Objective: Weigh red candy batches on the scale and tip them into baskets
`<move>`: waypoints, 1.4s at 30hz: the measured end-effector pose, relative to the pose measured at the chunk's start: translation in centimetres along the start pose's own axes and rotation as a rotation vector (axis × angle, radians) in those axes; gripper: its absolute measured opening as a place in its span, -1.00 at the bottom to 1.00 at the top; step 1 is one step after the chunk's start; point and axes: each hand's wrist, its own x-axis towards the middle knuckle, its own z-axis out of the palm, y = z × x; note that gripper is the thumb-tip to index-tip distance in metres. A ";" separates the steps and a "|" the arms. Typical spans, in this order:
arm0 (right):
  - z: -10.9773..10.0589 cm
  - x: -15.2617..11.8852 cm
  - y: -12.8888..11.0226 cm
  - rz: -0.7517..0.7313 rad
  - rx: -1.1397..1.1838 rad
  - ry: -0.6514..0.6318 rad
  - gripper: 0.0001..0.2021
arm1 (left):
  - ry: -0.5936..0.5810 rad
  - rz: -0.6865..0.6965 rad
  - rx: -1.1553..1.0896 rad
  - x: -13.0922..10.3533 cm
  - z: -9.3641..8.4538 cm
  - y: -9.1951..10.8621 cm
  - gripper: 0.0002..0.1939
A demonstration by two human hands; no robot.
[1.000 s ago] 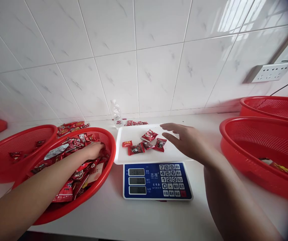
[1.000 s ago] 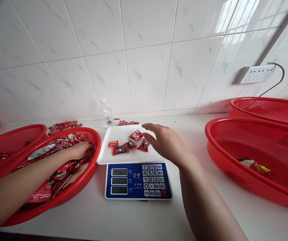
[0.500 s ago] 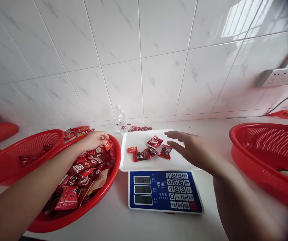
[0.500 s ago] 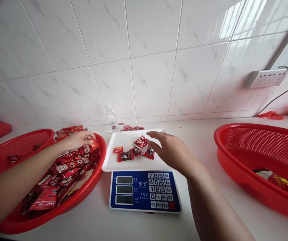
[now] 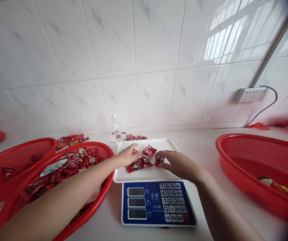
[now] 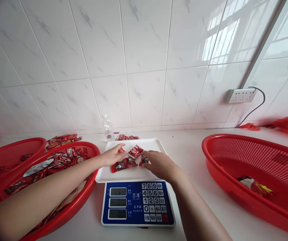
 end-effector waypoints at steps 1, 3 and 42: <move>0.0 0.1 0.0 0.002 0.027 -0.002 -0.62 | -0.025 0.024 -0.002 -0.1 0.6 0.5 -0.27; -0.1 0.2 -0.2 0.004 0.085 -0.003 -0.60 | -0.014 0.094 0.005 -0.1 1.6 1.5 -0.27; -0.7 -0.4 0.9 -0.011 0.066 0.076 -0.54 | 0.130 0.134 -0.070 -9.8 -1.3 4.8 -0.29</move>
